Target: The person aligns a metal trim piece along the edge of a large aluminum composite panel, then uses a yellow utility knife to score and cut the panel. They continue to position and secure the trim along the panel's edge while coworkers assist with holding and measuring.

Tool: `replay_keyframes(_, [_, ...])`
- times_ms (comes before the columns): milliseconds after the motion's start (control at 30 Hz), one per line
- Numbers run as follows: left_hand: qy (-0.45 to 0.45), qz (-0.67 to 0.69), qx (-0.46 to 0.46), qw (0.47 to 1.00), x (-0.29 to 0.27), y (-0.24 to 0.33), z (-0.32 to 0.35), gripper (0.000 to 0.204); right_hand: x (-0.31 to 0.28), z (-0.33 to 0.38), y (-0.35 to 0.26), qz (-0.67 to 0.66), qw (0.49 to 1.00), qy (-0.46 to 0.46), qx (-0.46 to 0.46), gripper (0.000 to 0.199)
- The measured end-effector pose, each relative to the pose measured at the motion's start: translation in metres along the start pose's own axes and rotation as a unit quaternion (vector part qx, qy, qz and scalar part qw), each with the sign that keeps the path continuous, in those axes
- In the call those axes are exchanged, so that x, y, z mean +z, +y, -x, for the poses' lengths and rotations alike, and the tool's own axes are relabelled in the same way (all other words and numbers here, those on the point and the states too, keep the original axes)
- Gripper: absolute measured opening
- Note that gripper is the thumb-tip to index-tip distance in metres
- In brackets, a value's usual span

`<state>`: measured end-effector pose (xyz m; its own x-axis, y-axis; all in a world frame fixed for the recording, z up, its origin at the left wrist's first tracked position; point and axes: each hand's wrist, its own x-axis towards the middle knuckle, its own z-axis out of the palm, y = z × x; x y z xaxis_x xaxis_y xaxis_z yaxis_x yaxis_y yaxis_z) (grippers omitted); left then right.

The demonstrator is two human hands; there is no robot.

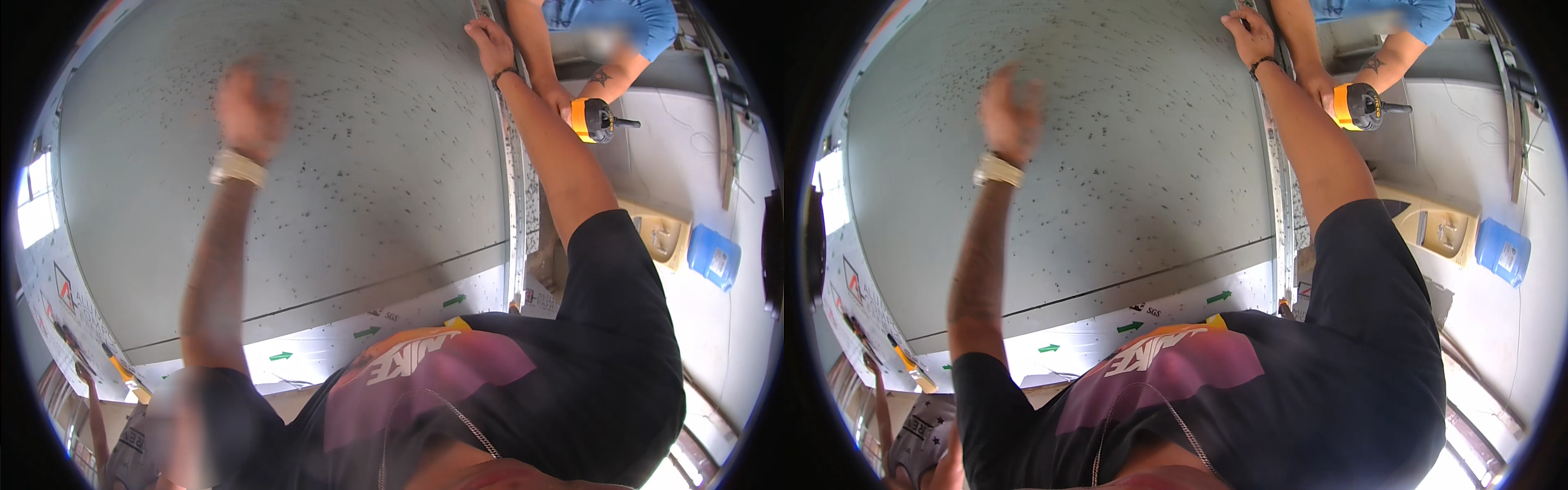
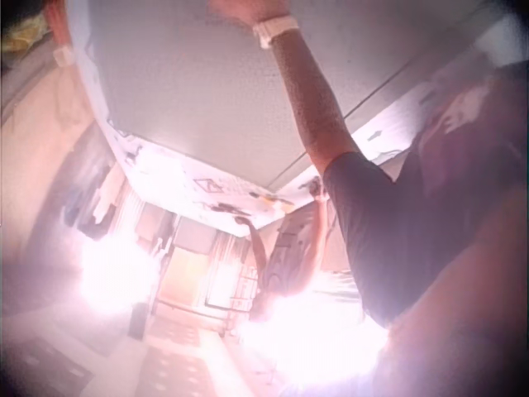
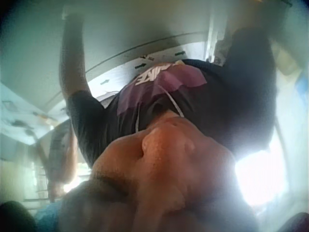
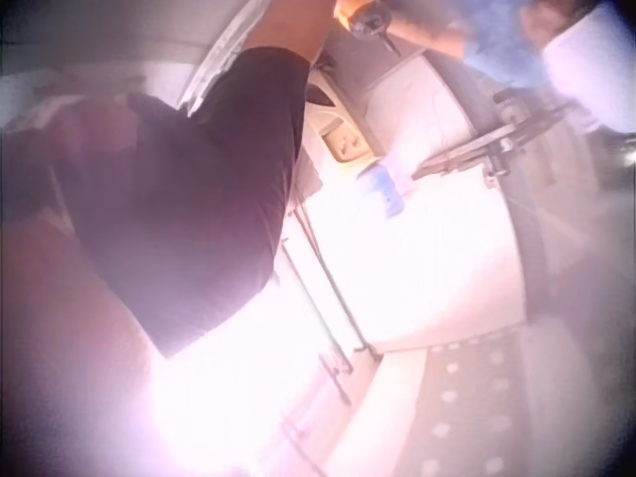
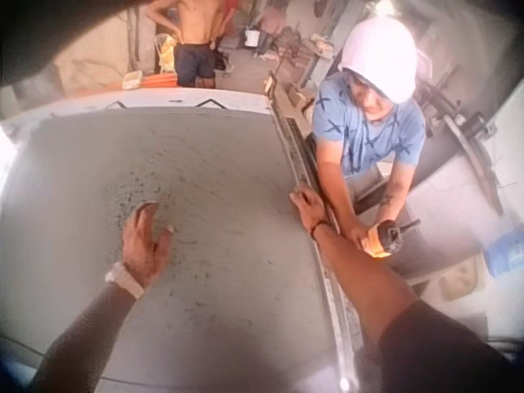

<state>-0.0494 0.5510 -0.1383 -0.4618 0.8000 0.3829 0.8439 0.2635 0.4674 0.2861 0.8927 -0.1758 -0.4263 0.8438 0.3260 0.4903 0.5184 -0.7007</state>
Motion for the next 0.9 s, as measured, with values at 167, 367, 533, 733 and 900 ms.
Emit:
replay_keyframes(167, [-0.346,0.276,0.38,0.812,0.064,0.221,0.118,0.058,0.004,0.0,0.008,0.083,0.996,0.019,-0.028,0.044])
replay_keyframes(367, [-0.333,0.27,0.409,0.806,0.081,0.3,0.169,0.074,0.006,0.0,0.006,0.002,0.999,-0.014,0.05,0.037])
replay_keyframes(533, [-0.341,0.126,0.439,0.822,0.111,0.308,0.167,0.071,0.004,0.0,-0.004,-0.019,1.0,0.002,0.023,0.036])
replay_keyframes(733, [-0.361,0.058,0.442,0.819,0.102,0.321,0.167,0.064,0.0,0.003,-0.001,-0.01,0.999,-0.019,0.046,0.04])
replay_keyframes(900, [-0.368,0.048,0.426,0.825,0.1,0.325,0.165,0.06,0.009,0.003,0.004,0.005,0.999,0.008,0.05,0.041])
